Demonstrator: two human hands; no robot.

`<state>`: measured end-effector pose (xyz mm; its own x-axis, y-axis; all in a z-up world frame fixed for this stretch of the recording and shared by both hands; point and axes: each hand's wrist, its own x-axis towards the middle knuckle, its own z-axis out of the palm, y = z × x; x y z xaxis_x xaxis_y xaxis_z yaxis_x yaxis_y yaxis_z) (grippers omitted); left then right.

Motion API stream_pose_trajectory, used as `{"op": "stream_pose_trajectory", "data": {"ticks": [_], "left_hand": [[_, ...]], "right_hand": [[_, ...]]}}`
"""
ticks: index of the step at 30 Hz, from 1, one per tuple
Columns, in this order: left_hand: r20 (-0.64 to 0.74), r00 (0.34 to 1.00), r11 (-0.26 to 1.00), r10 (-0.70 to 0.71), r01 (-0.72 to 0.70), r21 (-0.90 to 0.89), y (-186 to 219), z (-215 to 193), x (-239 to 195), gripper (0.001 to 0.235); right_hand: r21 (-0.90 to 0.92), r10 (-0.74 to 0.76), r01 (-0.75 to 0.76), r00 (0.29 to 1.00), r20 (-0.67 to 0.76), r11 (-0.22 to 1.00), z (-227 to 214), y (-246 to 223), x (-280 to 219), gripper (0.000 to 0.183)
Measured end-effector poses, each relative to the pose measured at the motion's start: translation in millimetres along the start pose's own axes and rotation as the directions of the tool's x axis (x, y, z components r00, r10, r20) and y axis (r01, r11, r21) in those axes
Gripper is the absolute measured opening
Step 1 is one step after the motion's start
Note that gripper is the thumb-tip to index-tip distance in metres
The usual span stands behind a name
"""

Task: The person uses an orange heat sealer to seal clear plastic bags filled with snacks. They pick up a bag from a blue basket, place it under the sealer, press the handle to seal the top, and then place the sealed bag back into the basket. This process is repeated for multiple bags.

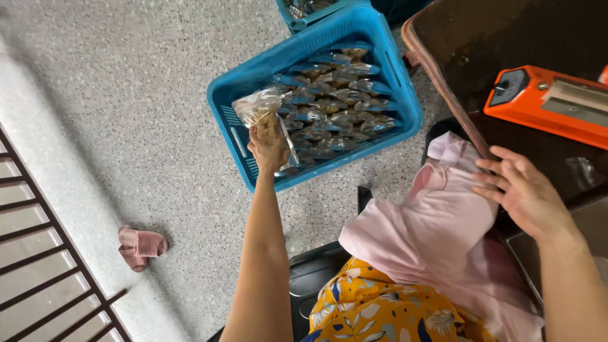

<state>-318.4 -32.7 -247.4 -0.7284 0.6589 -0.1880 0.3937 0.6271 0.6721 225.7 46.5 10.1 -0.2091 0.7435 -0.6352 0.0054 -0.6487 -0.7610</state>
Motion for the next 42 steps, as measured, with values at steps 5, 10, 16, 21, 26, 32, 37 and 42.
{"op": "stream_pose_trajectory", "data": {"ticks": [5,10,16,21,26,32,37,42], "left_hand": [[0.106,0.982,0.987,-0.157,0.159,-0.013,-47,3,1,0.114],[0.168,0.962,0.977,-0.214,0.214,0.017,-71,9,-9,0.115],[0.187,0.937,0.953,-0.295,0.274,0.132,-55,7,-9,0.121],[0.104,0.965,0.933,-0.240,0.200,0.299,-28,-3,-14,0.135],[-0.006,0.995,0.987,0.095,-0.093,0.129,41,24,-28,0.059],[0.381,0.715,0.779,0.586,-0.367,-0.508,236,117,-163,0.019],[0.604,0.131,0.617,0.786,-0.109,-0.779,394,115,-369,0.026],[0.450,-0.263,0.321,0.853,-0.415,-0.852,464,103,-504,0.024]], "right_hand": [[-0.052,-0.018,0.016,0.999,-0.035,0.999,-12,4,-12,0.046],[-0.068,-0.066,0.060,0.994,-0.092,0.996,-70,16,-18,0.044],[-0.125,-0.146,0.123,0.971,-0.187,0.984,-169,47,-32,0.045],[-0.095,-0.222,0.207,0.957,-0.186,0.974,-203,57,-62,0.042],[-0.088,-0.299,0.289,0.860,-0.413,0.953,-180,47,-116,0.041],[-0.177,-0.417,0.414,0.611,-0.673,0.893,-184,65,-184,0.029],[-0.616,-0.615,0.064,0.197,-0.764,0.785,-196,102,-264,0.015],[-0.696,-0.802,-0.441,-0.099,-0.589,0.566,-241,138,-358,0.042]]}}
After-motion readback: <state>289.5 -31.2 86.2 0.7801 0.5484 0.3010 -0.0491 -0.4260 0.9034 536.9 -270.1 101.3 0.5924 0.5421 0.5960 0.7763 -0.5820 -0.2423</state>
